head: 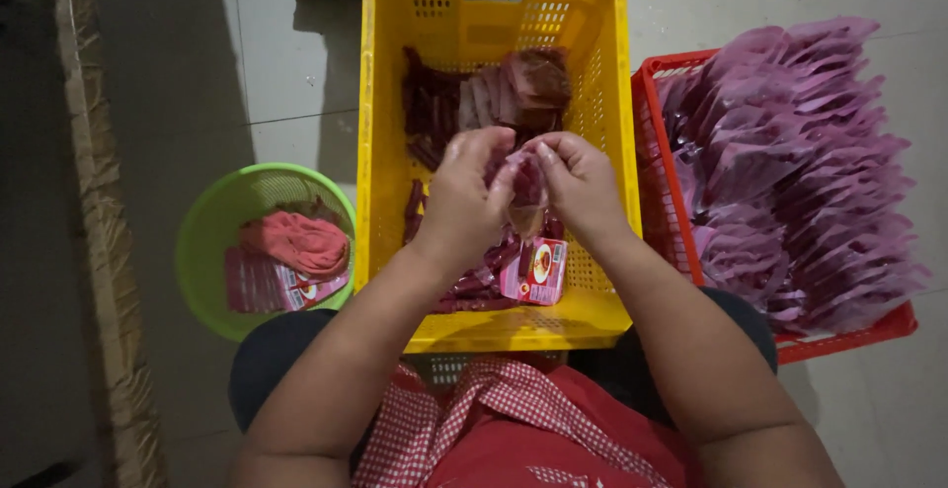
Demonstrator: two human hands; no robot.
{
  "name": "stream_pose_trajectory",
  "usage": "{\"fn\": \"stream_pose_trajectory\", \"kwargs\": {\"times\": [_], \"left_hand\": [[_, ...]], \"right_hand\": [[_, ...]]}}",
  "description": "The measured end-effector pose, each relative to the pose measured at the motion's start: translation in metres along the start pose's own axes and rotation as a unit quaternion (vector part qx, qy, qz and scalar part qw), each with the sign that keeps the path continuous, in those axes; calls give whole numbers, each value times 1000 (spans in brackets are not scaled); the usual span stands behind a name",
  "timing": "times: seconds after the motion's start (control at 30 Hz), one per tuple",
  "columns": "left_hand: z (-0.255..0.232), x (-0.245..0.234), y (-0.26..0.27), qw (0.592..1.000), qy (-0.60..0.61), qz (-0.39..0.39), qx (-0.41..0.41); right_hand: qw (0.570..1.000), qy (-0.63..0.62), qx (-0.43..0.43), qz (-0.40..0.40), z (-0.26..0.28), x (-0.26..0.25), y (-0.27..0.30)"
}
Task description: The person is manually packing small snack sticks and labels into individual clear plastic bags from a large yellow crate.
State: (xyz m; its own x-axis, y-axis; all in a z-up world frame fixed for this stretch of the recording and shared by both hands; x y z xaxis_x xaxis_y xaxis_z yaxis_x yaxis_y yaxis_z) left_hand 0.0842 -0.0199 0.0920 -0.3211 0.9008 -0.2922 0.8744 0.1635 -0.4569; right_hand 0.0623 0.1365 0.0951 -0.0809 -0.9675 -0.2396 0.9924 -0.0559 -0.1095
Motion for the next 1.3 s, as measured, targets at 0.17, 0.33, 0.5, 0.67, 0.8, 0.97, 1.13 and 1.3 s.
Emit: {"fn": "stream_pose_trajectory", "kwargs": {"times": [0.17,0.33,0.5,0.67,0.8,0.97,1.13,1.3], "left_hand": [[-3,22,10,996,-11,86,34],[24,-6,-11,937,229,-44,-262],[76,-7,3,710,442,-144,-529],[65,5,2,728,463,-142,-485],[19,0,-5,914,290,-98,-264],[19,18,9,995,-82,49,31],[32,25,1,973,-70,195,-100],[27,13,-5,984,30,131,-114]], "right_hand": [[1000,-24,17,-4,-21,-1,-6],[999,-36,27,-18,5,-3,-3],[999,-24,27,-20,-7,-5,-6],[998,-40,29,-31,-17,-3,-11],[999,4,-3,-34,-5,-6,-8],[999,24,-35,-4,-7,-2,-4],[998,32,-47,-3,-4,-2,-4],[997,48,-67,-6,-14,-8,-15]]}}
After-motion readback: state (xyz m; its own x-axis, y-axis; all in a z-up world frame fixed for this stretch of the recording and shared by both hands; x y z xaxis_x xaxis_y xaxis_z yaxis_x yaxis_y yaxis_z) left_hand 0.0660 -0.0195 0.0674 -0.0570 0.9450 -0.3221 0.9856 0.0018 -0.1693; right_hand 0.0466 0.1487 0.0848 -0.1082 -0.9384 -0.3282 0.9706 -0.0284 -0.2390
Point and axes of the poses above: each hand's wrist, its own y-axis away from the middle knuckle, its own x-axis out of the palm, z = x × y, the point moved 6 cm from there along -y, towards the middle knuckle, and after that the axes turned 11 degrees about -z, right-handed, at the moved point
